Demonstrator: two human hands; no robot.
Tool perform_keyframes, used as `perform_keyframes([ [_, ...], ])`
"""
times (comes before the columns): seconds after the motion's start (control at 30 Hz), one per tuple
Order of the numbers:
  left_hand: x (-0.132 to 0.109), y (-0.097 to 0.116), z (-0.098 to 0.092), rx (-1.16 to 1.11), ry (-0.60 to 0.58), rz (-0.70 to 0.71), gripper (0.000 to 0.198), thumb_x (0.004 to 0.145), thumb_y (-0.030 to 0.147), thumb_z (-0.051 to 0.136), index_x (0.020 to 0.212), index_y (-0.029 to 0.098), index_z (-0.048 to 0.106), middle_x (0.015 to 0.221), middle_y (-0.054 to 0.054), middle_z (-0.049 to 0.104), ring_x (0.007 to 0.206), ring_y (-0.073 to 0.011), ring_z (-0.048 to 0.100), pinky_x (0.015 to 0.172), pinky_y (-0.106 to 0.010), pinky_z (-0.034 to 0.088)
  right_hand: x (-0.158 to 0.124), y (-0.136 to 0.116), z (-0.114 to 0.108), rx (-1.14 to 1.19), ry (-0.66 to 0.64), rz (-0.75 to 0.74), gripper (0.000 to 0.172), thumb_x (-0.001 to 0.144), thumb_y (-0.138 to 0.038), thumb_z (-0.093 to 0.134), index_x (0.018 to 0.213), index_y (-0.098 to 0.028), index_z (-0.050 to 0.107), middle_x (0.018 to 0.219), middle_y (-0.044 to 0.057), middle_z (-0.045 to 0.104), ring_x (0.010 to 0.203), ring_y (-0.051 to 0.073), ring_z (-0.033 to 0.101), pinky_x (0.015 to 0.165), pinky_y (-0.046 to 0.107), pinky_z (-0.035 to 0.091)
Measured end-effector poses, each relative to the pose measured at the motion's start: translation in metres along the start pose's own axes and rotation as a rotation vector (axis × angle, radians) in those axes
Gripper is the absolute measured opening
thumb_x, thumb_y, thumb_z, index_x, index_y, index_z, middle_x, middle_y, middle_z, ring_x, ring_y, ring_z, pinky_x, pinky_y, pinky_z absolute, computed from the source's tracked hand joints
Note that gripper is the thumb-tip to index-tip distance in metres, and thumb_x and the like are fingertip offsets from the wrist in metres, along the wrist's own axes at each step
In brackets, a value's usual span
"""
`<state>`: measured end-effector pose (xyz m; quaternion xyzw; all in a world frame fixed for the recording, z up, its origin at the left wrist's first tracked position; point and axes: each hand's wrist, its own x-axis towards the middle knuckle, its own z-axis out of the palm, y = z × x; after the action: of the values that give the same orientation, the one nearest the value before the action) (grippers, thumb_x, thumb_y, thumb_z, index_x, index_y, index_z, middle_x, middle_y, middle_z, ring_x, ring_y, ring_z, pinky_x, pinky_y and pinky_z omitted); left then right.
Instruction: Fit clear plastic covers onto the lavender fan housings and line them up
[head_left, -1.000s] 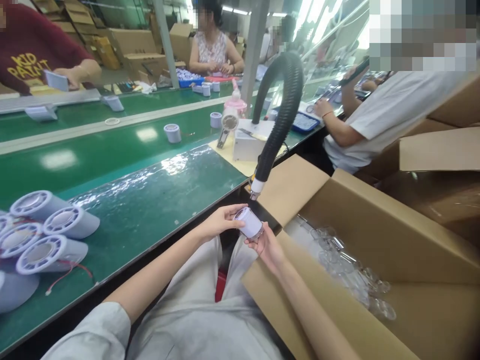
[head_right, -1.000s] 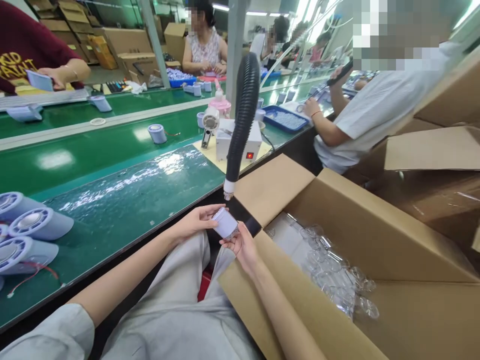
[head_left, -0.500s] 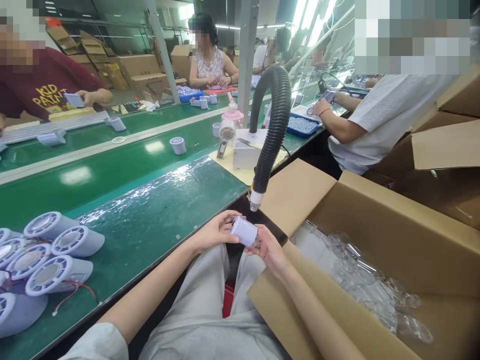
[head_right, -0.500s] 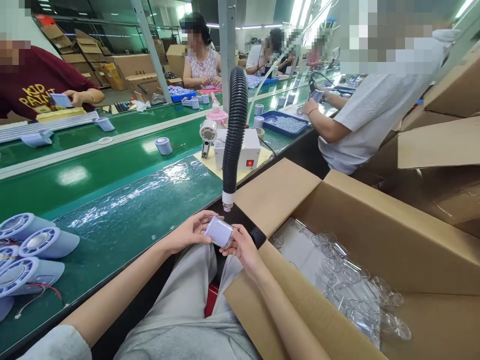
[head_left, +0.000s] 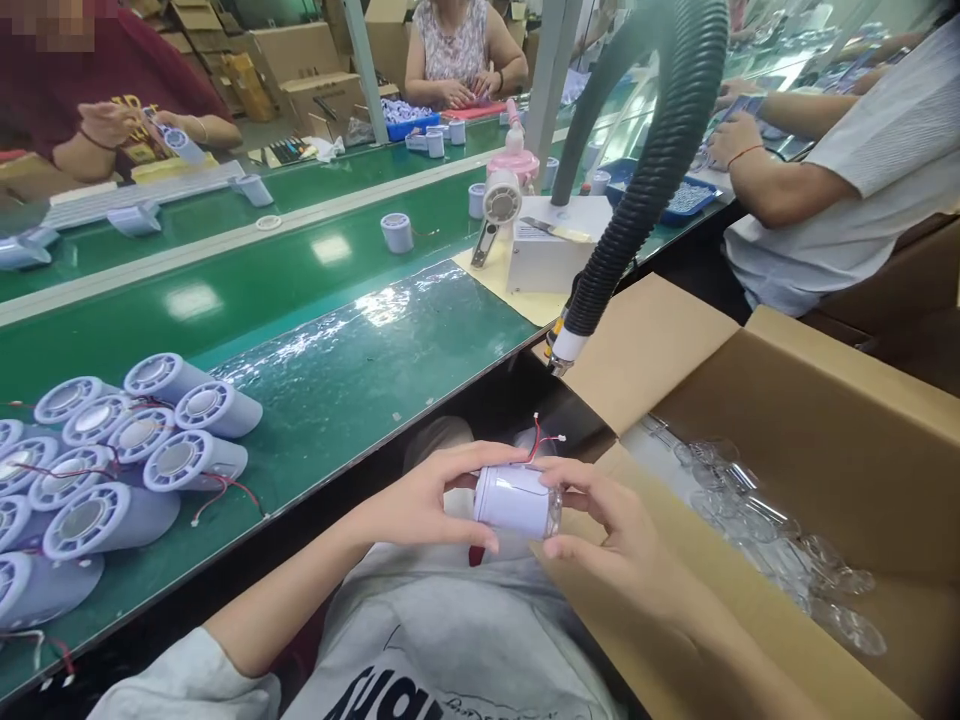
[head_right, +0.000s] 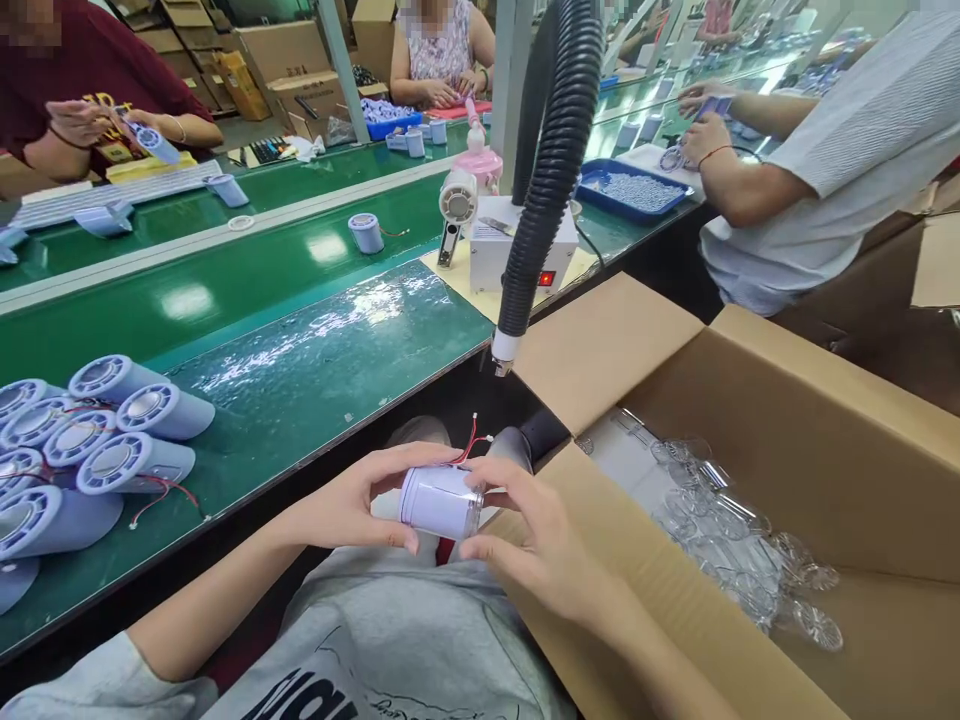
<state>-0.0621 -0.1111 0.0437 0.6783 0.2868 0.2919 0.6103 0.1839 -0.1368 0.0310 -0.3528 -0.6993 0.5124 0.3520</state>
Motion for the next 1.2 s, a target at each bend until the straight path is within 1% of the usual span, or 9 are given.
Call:
perform_keyframes([
  [0.23, -0.005, 0.0, 0.0, 0.098, -0.006, 0.115, 0.083, 0.064, 0.021, 0.085, 0.138, 0.033, 0.05, 0.142, -0.009, 0.053, 0.133, -0.0297, 0.048, 0.11, -0.045, 0.041, 0.001, -0.009, 0.004, 0.319, -0.031, 0.285, 0.04, 0.083, -0.05, 0.07, 0.112, -0.029, 0.053, 0.098, -0.001, 0.059, 0.089, 0.016, 0.061, 0.072, 0.023, 0.052],
  [0.43, -0.008, -0.001, 0.004, 0.055, -0.008, 0.09, 0.083, 0.064, 0.019, 0.085, 0.139, 0.032, 0.049, 0.143, -0.01, 0.052, 0.133, -0.0288, 0.048, 0.108, -0.043, 0.044, 0.004, -0.01, 0.009, 0.529, -0.058, 0.457, 0.045, 0.085, -0.059, 0.063, 0.105, -0.022, 0.048, 0.084, -0.002, 0.065, 0.063, 0.011, 0.066, 0.061, 0.022, 0.055],
  [0.57, -0.01, -0.002, 0.005, 0.011, -0.009, 0.096, 0.082, 0.065, 0.015, 0.083, 0.138, 0.033, 0.05, 0.143, -0.009, 0.052, 0.134, -0.0276, 0.047, 0.108, -0.042, 0.044, 0.005, -0.009, 0.015, 0.629, -0.043, 0.581, 0.053, 0.082, -0.069, 0.059, 0.095, -0.019, 0.047, 0.068, 0.0, 0.068, 0.053, 0.012, 0.067, 0.05, 0.018, 0.054],
  [0.73, -0.012, -0.004, 0.007, -0.028, -0.004, 0.084, 0.075, 0.067, 0.017, 0.082, 0.135, 0.034, 0.053, 0.145, -0.008, 0.05, 0.136, -0.0281, 0.044, 0.109, -0.043, 0.042, 0.007, -0.008, 0.022, 0.756, -0.027, 0.671, 0.058, 0.076, -0.074, 0.061, 0.085, -0.017, 0.052, 0.059, 0.002, 0.067, 0.045, 0.013, 0.065, 0.04, 0.015, 0.051],
  [0.83, -0.013, -0.006, 0.008, -0.01, 0.005, 0.075, 0.073, 0.068, 0.021, 0.083, 0.134, 0.035, 0.054, 0.146, -0.008, 0.049, 0.136, -0.0297, 0.044, 0.108, -0.045, 0.043, 0.008, -0.009, 0.022, 0.804, -0.082, 0.771, 0.06, 0.084, -0.073, 0.051, 0.085, -0.013, 0.059, 0.058, 0.005, 0.067, 0.041, 0.011, 0.063, 0.037, 0.013, 0.048],
  [0.97, -0.015, -0.005, 0.01, 0.061, 0.023, 0.053, 0.069, 0.07, 0.023, 0.081, 0.133, 0.034, 0.056, 0.145, -0.009, 0.048, 0.134, -0.0308, 0.044, 0.103, -0.043, 0.047, 0.009, -0.008, 0.022, 0.884, -0.156, 0.879, 0.071, 0.099, -0.064, 0.02, 0.089, -0.01, 0.065, 0.06, 0.007, 0.067, 0.041, 0.01, 0.063, 0.034, 0.011, 0.046],
  [1.1, -0.018, 0.002, 0.014, 0.004, 0.053, -0.02, 0.065, 0.073, 0.025, 0.079, 0.133, 0.03, 0.054, 0.136, -0.009, 0.055, 0.128, -0.0279, 0.05, 0.103, -0.04, 0.046, 0.006, -0.004, 0.024, 0.823, -0.257, 0.852, 0.083, 0.095, -0.07, 0.009, 0.087, -0.009, 0.066, 0.055, 0.006, 0.063, 0.038, 0.009, 0.06, 0.033, 0.01, 0.043],
  [1.17, -0.019, 0.004, 0.017, -0.086, 0.082, -0.102, 0.063, 0.075, 0.027, 0.077, 0.133, 0.028, 0.052, 0.132, -0.009, 0.056, 0.12, -0.0259, 0.055, 0.1, -0.039, 0.048, 0.002, -0.001, 0.025, 0.632, -0.214, 0.63, 0.083, 0.091, -0.075, 0.015, 0.105, -0.01, 0.064, 0.068, 0.009, 0.068, 0.048, 0.014, 0.065, 0.038, 0.016, 0.05],
  [1.2, -0.02, 0.005, 0.018, -0.142, 0.095, -0.139, 0.061, 0.076, 0.028, 0.076, 0.132, 0.028, 0.052, 0.131, -0.008, 0.056, 0.116, -0.0249, 0.057, 0.098, -0.038, 0.049, 0.0, 0.0, 0.025, 0.519, -0.148, 0.486, 0.077, 0.089, -0.077, 0.028, 0.119, -0.013, 0.059, 0.087, 0.012, 0.071, 0.064, 0.018, 0.071, 0.048, 0.022, 0.057],
])
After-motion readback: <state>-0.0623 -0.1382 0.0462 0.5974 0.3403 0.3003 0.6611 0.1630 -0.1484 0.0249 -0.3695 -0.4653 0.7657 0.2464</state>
